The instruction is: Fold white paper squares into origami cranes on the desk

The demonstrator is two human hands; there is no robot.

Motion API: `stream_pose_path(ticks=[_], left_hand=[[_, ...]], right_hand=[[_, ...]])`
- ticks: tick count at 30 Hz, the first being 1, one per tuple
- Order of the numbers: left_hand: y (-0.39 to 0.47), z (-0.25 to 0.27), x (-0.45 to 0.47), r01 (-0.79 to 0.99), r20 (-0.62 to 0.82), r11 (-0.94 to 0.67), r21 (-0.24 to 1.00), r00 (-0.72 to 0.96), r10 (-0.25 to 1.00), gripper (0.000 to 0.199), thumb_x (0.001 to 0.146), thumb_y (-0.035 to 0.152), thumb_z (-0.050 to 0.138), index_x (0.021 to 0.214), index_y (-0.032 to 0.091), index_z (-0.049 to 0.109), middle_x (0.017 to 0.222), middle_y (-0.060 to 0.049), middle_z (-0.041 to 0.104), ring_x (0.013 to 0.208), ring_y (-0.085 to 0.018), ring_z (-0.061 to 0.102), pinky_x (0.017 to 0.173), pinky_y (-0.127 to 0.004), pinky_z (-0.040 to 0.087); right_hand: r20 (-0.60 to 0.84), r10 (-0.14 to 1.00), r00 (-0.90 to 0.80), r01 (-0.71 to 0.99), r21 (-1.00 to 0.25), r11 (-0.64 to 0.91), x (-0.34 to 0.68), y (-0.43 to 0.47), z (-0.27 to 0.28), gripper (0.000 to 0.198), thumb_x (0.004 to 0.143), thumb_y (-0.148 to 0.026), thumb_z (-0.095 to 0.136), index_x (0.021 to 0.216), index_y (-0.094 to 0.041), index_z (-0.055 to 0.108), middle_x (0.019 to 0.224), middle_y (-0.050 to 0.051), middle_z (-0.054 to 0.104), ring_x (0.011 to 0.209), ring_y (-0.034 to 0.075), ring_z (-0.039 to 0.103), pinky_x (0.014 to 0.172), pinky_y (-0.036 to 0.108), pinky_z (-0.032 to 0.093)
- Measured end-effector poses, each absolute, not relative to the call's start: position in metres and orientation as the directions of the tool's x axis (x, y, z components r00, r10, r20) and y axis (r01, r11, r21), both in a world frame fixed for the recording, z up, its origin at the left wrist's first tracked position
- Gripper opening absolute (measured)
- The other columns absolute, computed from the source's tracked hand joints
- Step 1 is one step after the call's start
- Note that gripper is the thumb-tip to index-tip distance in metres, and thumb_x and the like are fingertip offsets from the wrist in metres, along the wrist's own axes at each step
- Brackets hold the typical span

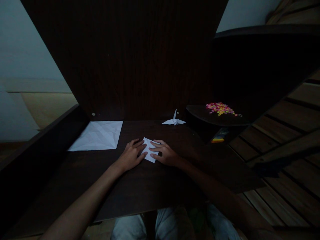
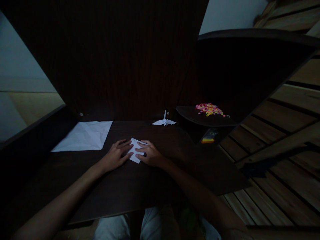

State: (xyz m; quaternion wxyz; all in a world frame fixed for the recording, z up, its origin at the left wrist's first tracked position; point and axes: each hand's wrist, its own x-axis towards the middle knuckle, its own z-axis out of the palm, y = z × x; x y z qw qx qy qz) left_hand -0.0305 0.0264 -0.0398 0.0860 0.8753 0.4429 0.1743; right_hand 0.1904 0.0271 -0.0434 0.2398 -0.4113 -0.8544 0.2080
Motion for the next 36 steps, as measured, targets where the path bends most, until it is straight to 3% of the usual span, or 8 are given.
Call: stream_pose_path(ticks=[6,11,16,19,22,26,30,36], left_hand=[[0.025,-0.037,-0.029,0.743,0.278,-0.612,0.271,0.548,0.789,0.04,0.09,0.041,0.048,0.122,0.02,0.059,0.131,-0.01,0.056,0.124,-0.031,0.041,0.099,-0.051,0.038],[0.024,-0.029,-0.028,0.73,0.317,-0.621,0.286,0.539,0.78,0.035,0.091,0.038,0.047,0.116,0.018,0.063,0.112,-0.011,0.064,0.106,-0.027,0.05,0.091,-0.046,0.042],[0.025,-0.028,-0.029,0.747,0.374,-0.602,0.281,0.492,0.786,0.036,0.089,0.032,0.05,0.12,0.017,0.059,0.108,-0.011,0.06,0.099,-0.026,0.05,0.088,-0.044,0.042],[0.025,-0.029,-0.029,0.75,0.35,-0.593,0.292,0.493,0.796,0.041,0.087,0.033,0.053,0.125,0.018,0.056,0.114,-0.01,0.059,0.103,-0.027,0.048,0.09,-0.044,0.04],[0.025,-0.029,-0.029,0.744,0.285,-0.6,0.294,0.531,0.798,0.033,0.089,0.035,0.051,0.115,0.019,0.062,0.107,-0.008,0.062,0.1,-0.026,0.051,0.087,-0.044,0.04],[0.023,-0.029,-0.027,0.749,0.282,-0.594,0.292,0.527,0.802,0.029,0.087,0.038,0.054,0.105,0.019,0.067,0.097,-0.008,0.063,0.093,-0.025,0.054,0.083,-0.042,0.04],[0.021,-0.029,-0.023,0.742,0.276,-0.583,0.331,0.515,0.812,0.031,0.086,0.039,0.055,0.103,0.017,0.068,0.086,-0.008,0.064,0.086,-0.024,0.057,0.082,-0.04,0.041],[0.02,-0.027,-0.02,0.683,0.225,-0.576,0.45,0.537,0.813,0.028,0.087,0.033,0.053,0.103,0.017,0.07,0.079,-0.006,0.065,0.081,-0.021,0.057,0.082,-0.038,0.043]], right_hand=[[0.226,0.794,-0.564,0.601,-0.547,0.583,0.192,0.027,-0.042,0.037,0.081,-0.032,0.063,0.115,-0.017,0.067,0.137,0.011,0.051,0.133,0.028,0.036,0.109,0.049,0.031],[0.195,0.785,-0.588,0.594,-0.555,0.582,0.198,0.028,-0.035,0.048,0.078,-0.019,0.061,0.126,-0.018,0.058,0.138,0.009,0.051,0.134,0.028,0.033,0.11,0.05,0.028],[0.162,0.76,-0.63,0.561,-0.581,0.589,0.202,0.03,-0.031,0.046,0.076,-0.009,0.054,0.12,-0.021,0.061,0.134,0.006,0.055,0.134,0.026,0.034,0.109,0.051,0.027],[0.177,0.747,-0.641,0.541,-0.586,0.603,0.203,0.033,-0.033,0.046,0.075,-0.005,0.049,0.116,-0.021,0.064,0.132,0.005,0.057,0.131,0.025,0.038,0.108,0.05,0.029],[0.247,0.738,-0.628,0.522,-0.57,0.635,0.203,0.036,-0.034,0.048,0.075,0.0,0.042,0.112,-0.02,0.066,0.123,0.007,0.062,0.122,0.022,0.048,0.106,0.046,0.033],[0.364,0.715,-0.597,0.5,-0.527,0.687,0.201,0.035,-0.032,0.034,0.083,-0.009,0.046,0.105,-0.021,0.069,0.114,0.005,0.068,0.11,0.021,0.057,0.103,0.046,0.035],[0.387,0.697,-0.603,0.532,-0.456,0.713,0.198,0.032,-0.034,0.027,0.082,-0.027,0.062,0.108,-0.022,0.068,0.12,0.007,0.065,0.116,0.024,0.053,0.104,0.048,0.033],[0.346,0.707,-0.617,0.573,-0.417,0.705,0.201,0.036,-0.045,0.029,0.087,-0.021,0.056,0.114,-0.023,0.065,0.125,0.006,0.062,0.122,0.023,0.048,0.103,0.046,0.035]])
